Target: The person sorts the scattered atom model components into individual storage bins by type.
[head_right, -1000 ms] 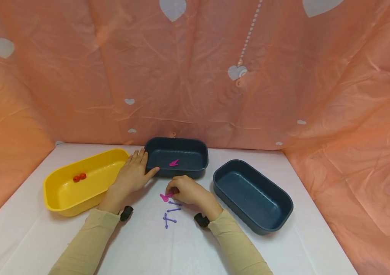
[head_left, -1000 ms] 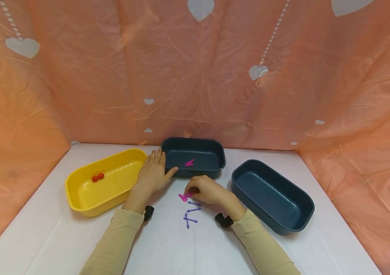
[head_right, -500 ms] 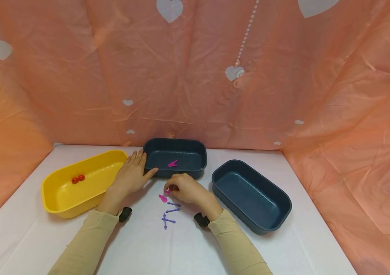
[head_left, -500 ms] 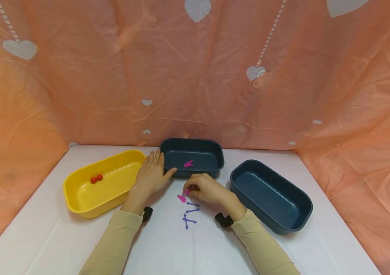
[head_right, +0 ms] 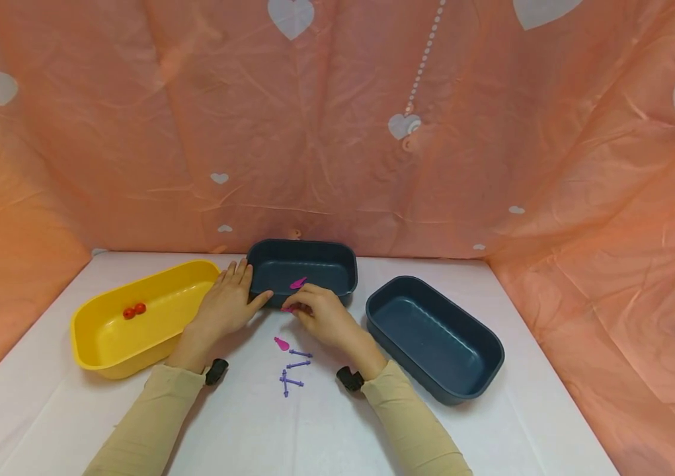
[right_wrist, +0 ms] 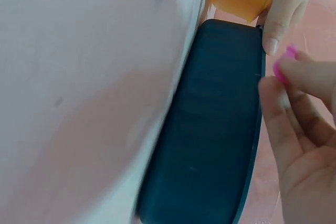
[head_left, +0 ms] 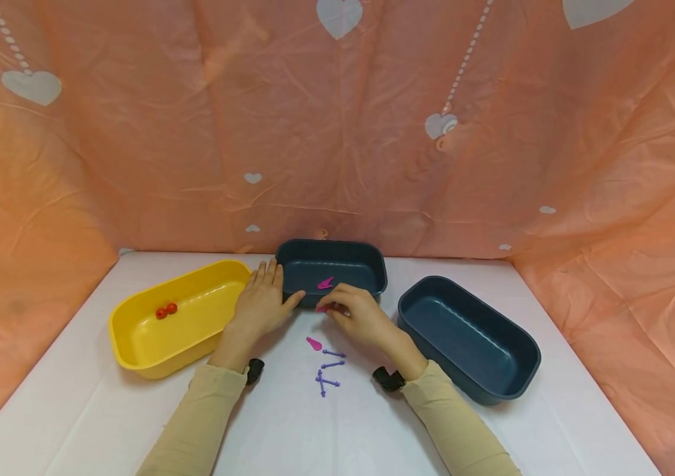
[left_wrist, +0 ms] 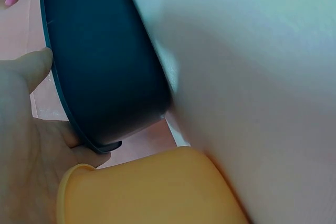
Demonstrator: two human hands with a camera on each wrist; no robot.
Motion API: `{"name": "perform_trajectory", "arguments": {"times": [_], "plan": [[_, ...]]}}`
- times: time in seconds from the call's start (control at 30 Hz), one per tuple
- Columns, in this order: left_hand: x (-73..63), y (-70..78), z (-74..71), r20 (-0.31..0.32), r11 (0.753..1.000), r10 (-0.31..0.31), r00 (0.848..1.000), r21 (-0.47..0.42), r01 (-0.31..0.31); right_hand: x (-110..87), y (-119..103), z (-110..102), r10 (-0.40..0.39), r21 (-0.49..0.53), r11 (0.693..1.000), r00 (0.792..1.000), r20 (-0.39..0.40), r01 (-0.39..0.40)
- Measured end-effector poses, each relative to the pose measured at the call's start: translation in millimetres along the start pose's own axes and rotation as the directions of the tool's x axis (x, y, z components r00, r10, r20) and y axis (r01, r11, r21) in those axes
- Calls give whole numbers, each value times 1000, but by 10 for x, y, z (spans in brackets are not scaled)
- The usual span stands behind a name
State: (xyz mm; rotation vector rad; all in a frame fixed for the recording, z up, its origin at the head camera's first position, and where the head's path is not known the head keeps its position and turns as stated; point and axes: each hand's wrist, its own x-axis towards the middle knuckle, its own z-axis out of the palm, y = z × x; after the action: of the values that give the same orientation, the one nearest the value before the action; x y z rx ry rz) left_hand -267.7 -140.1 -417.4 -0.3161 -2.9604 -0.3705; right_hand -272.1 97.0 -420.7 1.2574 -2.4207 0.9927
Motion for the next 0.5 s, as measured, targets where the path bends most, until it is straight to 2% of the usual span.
{"name": "perform_trajectory", "arguments": {"times": [0.3,0.5], "plan": [[3,-8,13,-11,1000,-2,1000,-8,2,51,41,-26,0,42,999,987,-162,7],[7,-8,10,-7,1000,-3,1000,-16,3,113,81,-58,16,55,998,977,-213,-4]]}}
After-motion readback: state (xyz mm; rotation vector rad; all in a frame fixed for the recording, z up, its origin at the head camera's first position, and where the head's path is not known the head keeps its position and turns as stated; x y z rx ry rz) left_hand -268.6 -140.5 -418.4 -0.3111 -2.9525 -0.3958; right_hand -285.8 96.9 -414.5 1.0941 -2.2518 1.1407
